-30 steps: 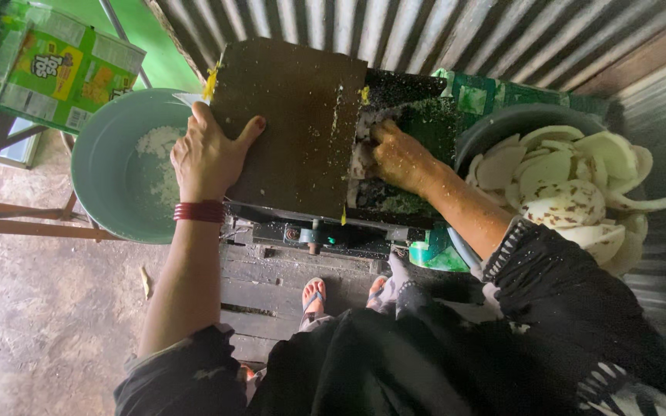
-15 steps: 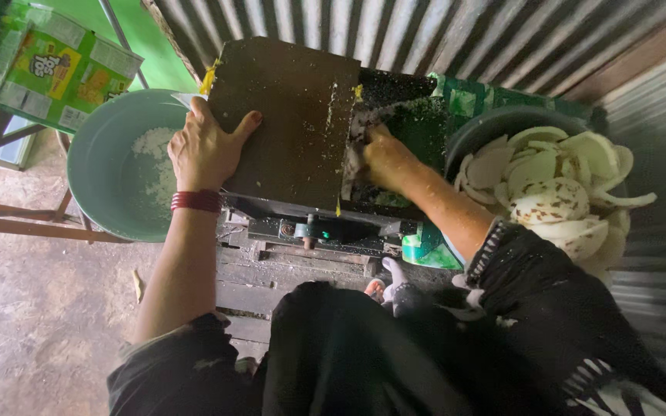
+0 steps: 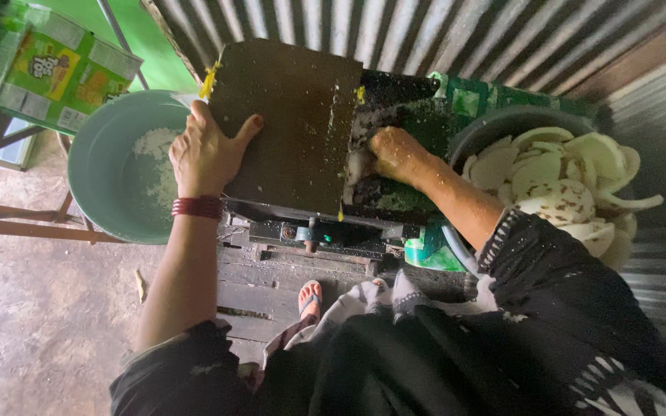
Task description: The person holds a manual grating machine steady with one hand while pressing coconut halves against the grating surface with the other, grating the coconut flesh. Grated coconut collects on the machine and in a basin, and a bucket of ungrated coconut halves sits beside the machine.
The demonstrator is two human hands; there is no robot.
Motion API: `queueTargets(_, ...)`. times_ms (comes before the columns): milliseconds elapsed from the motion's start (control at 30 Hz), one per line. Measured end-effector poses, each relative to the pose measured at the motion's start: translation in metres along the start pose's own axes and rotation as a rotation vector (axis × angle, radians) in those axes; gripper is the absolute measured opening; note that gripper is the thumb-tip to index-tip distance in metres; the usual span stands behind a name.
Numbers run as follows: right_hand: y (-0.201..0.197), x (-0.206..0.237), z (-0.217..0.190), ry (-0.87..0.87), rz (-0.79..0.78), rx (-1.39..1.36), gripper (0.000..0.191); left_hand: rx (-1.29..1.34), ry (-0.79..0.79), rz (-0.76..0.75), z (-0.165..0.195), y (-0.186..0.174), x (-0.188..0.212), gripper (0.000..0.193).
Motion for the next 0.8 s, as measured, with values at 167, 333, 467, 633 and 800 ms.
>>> queueTargets(167,0.014,0.001,0.0,0.06,-0.056,0.005,0.016,0.006,-0.006,-0.017,0.001,0.0,0.0,0.09)
queueTargets(333,0.0,0.003,-0.015,0.053,-0.001,-0.032,0.018,0.016,-0.009,-0.031,0.001,0.0,-0.001,0.092)
queueTargets(467,-0.011,0.005,-0.023,0.083,0.004,-0.121,0.028,0.002,-0.006,-0.021,0.002,0.0,0.0,0.092)
queueTargets(633,0.002,0.003,-0.026,0.094,-0.086,-0.106,0.035,0.019,-0.012,-0.015,0.001,0.0,0.0,0.091)
queueTargets(800,0.011,-0.002,-0.028,0.061,-0.054,-0.031,0.022,0.009,0.011,0.016,0.003,-0.001,0.001,0.091)
Point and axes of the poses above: each hand's wrist, its own x-axis away from the middle knuckle, its own y-axis out of the palm, z = x × y, the point moved 9 cm from there along -x, towards the middle knuckle, and after that the axes turned 8 degrees about x, right-handed, at the moved point
